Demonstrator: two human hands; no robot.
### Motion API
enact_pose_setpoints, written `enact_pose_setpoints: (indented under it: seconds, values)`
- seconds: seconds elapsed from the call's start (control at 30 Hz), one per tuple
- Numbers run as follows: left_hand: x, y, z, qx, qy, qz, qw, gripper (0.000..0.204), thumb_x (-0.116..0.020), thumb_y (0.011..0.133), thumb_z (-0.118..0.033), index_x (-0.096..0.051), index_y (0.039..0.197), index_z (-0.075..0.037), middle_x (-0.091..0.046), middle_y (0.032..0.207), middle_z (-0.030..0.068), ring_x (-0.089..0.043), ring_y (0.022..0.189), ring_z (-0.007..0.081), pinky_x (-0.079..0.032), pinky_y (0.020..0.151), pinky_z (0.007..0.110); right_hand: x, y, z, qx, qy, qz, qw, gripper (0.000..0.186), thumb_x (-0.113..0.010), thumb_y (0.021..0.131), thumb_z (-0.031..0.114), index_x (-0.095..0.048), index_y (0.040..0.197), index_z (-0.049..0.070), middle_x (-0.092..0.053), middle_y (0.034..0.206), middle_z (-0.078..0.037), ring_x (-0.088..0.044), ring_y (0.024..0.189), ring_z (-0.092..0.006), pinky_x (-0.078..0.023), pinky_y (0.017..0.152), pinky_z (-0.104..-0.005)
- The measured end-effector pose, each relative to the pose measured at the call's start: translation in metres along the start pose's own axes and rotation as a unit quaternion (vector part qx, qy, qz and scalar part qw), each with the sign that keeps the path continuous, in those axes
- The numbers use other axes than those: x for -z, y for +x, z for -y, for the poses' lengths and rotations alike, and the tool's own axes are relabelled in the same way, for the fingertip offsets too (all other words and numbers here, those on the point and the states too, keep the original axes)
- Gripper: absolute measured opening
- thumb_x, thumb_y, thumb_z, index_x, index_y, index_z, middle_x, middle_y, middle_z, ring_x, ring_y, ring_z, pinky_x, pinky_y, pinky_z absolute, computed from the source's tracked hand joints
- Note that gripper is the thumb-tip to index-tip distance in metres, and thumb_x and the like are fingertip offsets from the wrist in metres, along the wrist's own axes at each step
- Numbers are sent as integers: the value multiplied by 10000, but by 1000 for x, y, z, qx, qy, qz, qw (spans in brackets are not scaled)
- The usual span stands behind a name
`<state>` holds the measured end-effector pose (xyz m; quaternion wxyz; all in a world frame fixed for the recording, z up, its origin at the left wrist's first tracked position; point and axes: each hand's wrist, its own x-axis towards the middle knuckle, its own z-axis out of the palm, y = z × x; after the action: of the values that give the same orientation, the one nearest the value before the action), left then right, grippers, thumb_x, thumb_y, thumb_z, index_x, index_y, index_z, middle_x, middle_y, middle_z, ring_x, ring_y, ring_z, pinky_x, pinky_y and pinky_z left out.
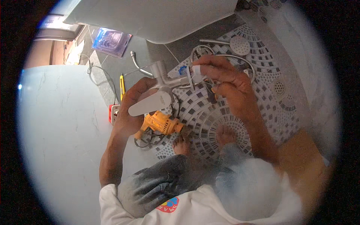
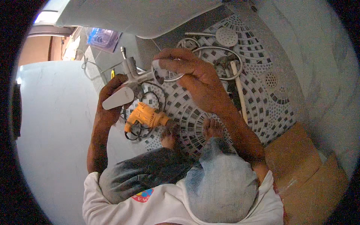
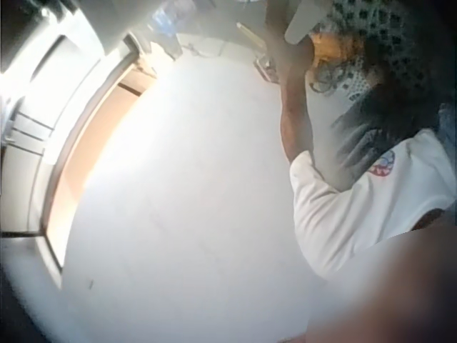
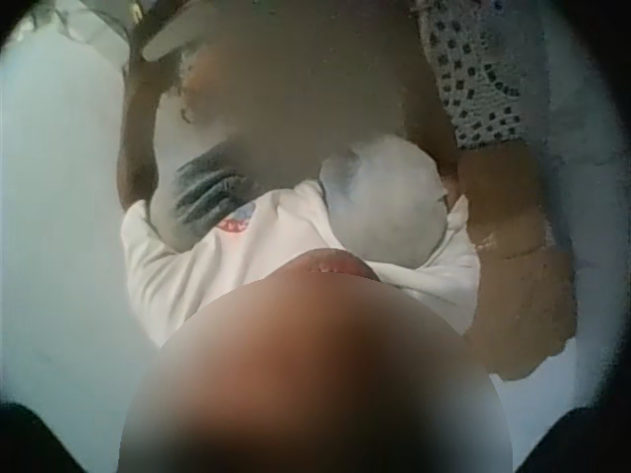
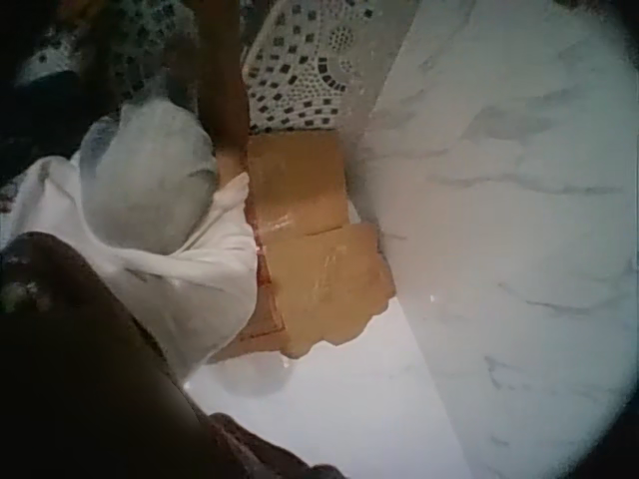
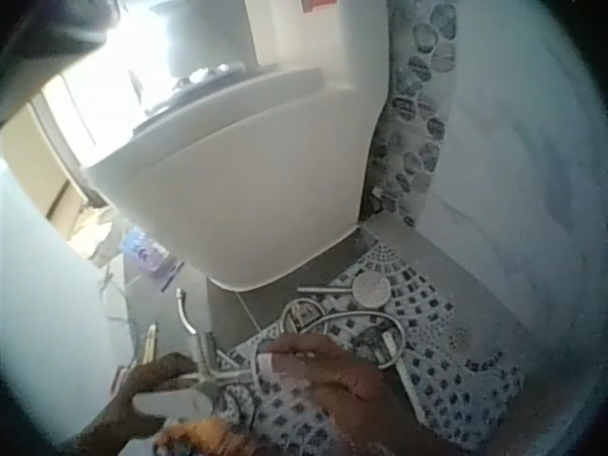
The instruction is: Preparing a faucet for installation by wrapping plumber's tape around the threaded connector.
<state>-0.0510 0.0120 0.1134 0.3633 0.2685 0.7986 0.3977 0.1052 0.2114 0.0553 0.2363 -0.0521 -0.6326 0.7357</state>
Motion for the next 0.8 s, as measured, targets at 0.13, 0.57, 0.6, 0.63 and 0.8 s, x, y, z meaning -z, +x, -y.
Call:
enact_pose_setpoints:
  seconds: [0.13, 0.57, 0.6, 0.63, 0.8]
  values:
    - [6, 1, 9, -3, -47, 54, 997, 235, -529, 960, -97, -564, 1170, 3, -625, 884, 39, -553, 725, 78, -441, 615, 233, 3, 6, -11, 18, -7, 2, 1000, 552, -407, 695, -102, -662, 1166, 30, -583, 1278, -93, -503, 1255, -231, -348, 1093, -335]
    - [19, 5, 21, 35, -50, 89, 994, 431, -723, 740, 67, -551, 1127, -16, -632, 863, 10, -589, 792, 79, -501, 703, 238, -6, 9, -35, 2, -88, -15, 996, 259, -610, 893, 46, -661, 1147, 41, -622, 1183, -103, -612, 1091, -218, -510, 904, -313]
    - [17, 5, 17, 46, 83, 52, 994, 478, -752, 698, 72, -553, 1123, -19, -641, 877, 9, -599, 822, 83, -509, 737, 247, -6, 8, -40, 12, -97, -15, 995, 255, -634, 886, 64, -664, 1138, 43, -626, 1176, -99, -615, 1080, -208, -513, 891, -310]
    - [14, 4, 14, 45, 85, 53, 994, 478, -752, 698, 72, -553, 1123, -19, -641, 877, 9, -599, 822, 83, -509, 737, 247, -7, 9, -42, 21, -105, -16, 994, 254, -658, 878, 83, -667, 1130, 45, -631, 1168, -95, -619, 1068, -198, -516, 877, -308]
    - [14, 4, 12, 55, 77, 84, 992, 546, -790, 694, 16, -547, 1182, 11, -652, 922, 41, -615, 818, 116, -512, 694, 271, -13, 3, -32, -87, -78, -29, 993, 195, -672, 880, 102, -673, 1066, 45, -633, 1144, -90, -625, 1033, -194, -526, 819, -305]
